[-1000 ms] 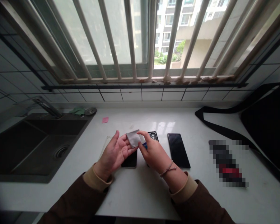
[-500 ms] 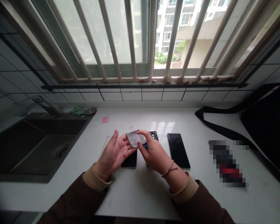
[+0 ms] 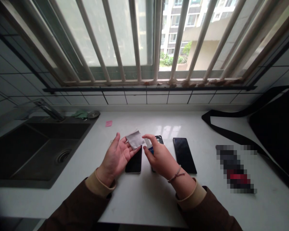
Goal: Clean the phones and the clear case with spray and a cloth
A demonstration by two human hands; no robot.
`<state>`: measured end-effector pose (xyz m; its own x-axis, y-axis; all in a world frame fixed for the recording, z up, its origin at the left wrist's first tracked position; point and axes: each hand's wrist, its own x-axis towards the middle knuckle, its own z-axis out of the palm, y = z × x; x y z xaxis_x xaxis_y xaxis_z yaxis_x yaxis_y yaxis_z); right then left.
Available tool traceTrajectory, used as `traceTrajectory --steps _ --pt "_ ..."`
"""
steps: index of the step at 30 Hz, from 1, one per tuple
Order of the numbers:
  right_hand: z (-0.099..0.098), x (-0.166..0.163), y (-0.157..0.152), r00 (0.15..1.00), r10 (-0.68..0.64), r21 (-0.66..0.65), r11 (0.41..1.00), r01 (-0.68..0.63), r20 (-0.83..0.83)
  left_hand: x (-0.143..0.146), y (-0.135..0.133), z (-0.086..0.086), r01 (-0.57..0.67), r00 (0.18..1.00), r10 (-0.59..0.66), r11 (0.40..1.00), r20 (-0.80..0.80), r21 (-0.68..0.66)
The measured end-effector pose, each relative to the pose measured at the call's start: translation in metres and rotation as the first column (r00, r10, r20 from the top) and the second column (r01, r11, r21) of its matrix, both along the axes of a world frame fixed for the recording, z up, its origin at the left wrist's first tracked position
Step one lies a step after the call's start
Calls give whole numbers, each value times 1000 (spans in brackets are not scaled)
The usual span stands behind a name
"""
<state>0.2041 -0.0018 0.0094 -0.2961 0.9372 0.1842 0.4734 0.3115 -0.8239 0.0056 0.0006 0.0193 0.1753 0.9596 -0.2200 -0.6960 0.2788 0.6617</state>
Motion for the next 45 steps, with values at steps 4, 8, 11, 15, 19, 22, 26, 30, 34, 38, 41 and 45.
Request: traceTrajectory --steps 4,8,11,15,19,22,26,30,34,38,41,45 --pt "-1 2 3 984 -154 43 986 158 -88 1 1 -8 -59 985 60 998 -163 9" --pt "2 5 8 954 -289 40 955 293 -80 0 2 -13 -44 959 29 998 -283 -46" --pt "13 9 15 953 -304 6 953 304 6 -1 2 -11 -67 963 54 997 -263 -42" --pt "27 13 38 926 -329 -10 942 336 188 -2 1 -7 -83 970 64 994 -235 -68" --pt "34 11 74 880 -327 57 943 328 345 -3 1 -7 -62 968 41 995 -248 -79" --pt "32 1 101 904 -300 105 954 281 306 -4 0 -9 -24 962 4 997 -274 -69" --pt "20 -14 126 932 -225 98 974 205 285 -6 0 -10 17 958 -27 999 -284 -39" --pt "4 -26 138 930 -215 83 977 199 299 -8 1 -11 26 953 -42 998 -299 -57" --pt "-8 -29 142 922 -232 76 973 219 309 -8 1 -11 -2 969 -20 996 -247 -89" --pt "-11 -26 143 920 -238 78 971 225 310 -7 1 -9 -36 978 3 987 -207 -159" --pt "-6 -20 140 922 -264 108 964 243 282 -7 1 -9 -33 981 0 986 -195 -163" --pt "17 -5 119 903 -382 177 920 351 197 -8 0 -12 -4 974 -17 995 -227 -95"
